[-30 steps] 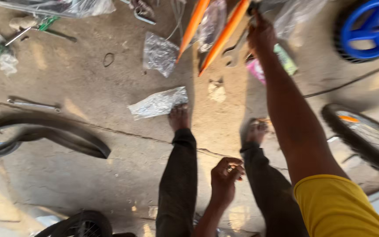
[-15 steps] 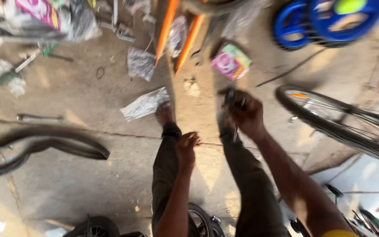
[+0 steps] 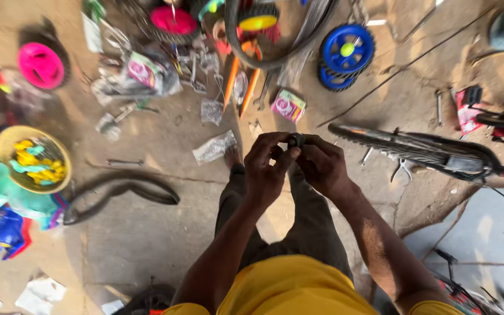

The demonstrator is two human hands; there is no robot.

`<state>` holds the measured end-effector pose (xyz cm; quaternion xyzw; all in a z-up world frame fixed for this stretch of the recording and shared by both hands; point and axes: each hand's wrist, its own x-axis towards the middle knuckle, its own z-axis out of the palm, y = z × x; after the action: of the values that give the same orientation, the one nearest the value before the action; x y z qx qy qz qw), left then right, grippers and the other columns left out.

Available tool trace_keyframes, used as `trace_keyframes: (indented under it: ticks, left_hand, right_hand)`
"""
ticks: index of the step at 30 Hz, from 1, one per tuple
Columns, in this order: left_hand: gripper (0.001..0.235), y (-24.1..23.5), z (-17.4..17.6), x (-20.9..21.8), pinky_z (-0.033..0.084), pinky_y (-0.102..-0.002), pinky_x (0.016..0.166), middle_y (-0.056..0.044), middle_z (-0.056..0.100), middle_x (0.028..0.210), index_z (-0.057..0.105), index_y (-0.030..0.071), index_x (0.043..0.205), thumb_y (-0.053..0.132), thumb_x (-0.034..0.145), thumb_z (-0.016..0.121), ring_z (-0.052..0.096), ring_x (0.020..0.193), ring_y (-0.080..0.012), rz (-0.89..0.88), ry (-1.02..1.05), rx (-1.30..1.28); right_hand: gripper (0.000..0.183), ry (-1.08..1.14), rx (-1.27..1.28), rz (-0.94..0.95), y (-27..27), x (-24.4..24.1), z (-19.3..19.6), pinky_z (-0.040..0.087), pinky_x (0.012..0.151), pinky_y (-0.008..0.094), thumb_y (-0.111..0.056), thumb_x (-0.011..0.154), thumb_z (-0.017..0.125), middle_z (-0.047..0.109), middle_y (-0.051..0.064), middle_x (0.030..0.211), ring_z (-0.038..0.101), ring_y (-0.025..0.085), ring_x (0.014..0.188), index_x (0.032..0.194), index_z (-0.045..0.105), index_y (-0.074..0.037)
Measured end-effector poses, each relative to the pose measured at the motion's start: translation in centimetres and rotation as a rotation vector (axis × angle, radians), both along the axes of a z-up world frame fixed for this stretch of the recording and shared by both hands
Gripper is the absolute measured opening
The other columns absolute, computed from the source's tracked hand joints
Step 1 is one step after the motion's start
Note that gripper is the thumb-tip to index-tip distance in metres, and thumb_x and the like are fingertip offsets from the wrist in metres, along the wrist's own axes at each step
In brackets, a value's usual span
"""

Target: The person is repairing a red bicycle. They use pliers and a wrench to adjust the rear wheel and brake cables, then move to the handlebars to adjust the brake levers and cables.

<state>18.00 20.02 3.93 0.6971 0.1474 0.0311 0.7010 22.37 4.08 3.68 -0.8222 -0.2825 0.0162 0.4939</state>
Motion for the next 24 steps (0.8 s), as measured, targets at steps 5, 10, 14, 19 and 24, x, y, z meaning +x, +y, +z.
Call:
trace_keyframes:
  ticks: [5,10,14,19,24]
  left_hand:
    - [0.027,-1.2,3.9,1.0,0.052,-0.023,0.071,-0.003,0.071,0.100,0.069,0.001,0.117,0.010,0.093,0.077,0.060,0.081,-0.0063,-0.066,-0.047,-0.136]
    - [0.026,-4.0,5.9,1.6,0.051,-0.024,0.063,-0.004,0.070,0.095,0.066,0.000,0.118,0.012,0.096,0.070,0.061,0.074,-0.0073,-0.107,0.021,-0.408]
    - [0.025,-7.9,7.8,1.9,0.049,-0.025,0.063,-0.003,0.067,0.090,0.065,0.001,0.120,0.016,0.101,0.066,0.058,0.073,-0.0076,-0.235,-0.134,-0.280]
    - [0.031,-10.4,8.7,4.2,0.046,-0.028,0.053,-0.008,0.063,0.090,0.062,-0.001,0.115,0.027,0.115,0.050,0.056,0.063,-0.0127,-0.243,-0.090,-0.679]
    - [0.034,-11.0,8.8,5.0,0.043,-0.028,0.046,-0.014,0.066,0.096,0.059,0.000,0.127,0.030,0.113,0.049,0.058,0.055,-0.0162,-0.320,-0.060,-1.025]
  right_hand:
    - [0.026,-0.239,-0.258,0.065,-1.9,0.4,7.4,0.051,0.057,0.041,-0.001,0.080,0.078,0.066,0.010,0.090,0.064,0.031,0.067,0.103,0.070,-0.009]
    - [0.029,-0.250,-0.219,0.052,-5.4,-0.7,11.4,0.050,0.055,0.042,-0.006,0.085,0.079,0.067,0.012,0.088,0.064,0.031,0.065,0.112,0.068,-0.005]
    - [0.026,-0.386,-0.037,-0.095,-8.2,-3.5,11.1,0.052,0.062,0.039,-0.006,0.100,0.067,0.067,0.014,0.092,0.066,0.029,0.073,0.123,0.061,0.004]
    - [0.021,0.413,0.615,-0.662,-11.4,-6.6,6.3,0.042,0.052,0.030,-0.014,0.111,0.054,0.063,0.008,0.077,0.053,0.017,0.057,0.120,0.063,0.003]
    - [0.023,1.095,0.369,-0.439,-14.5,-9.5,4.9,0.051,0.065,0.027,-0.010,0.093,0.055,0.074,0.004,0.091,0.063,0.012,0.071,0.108,0.072,-0.004]
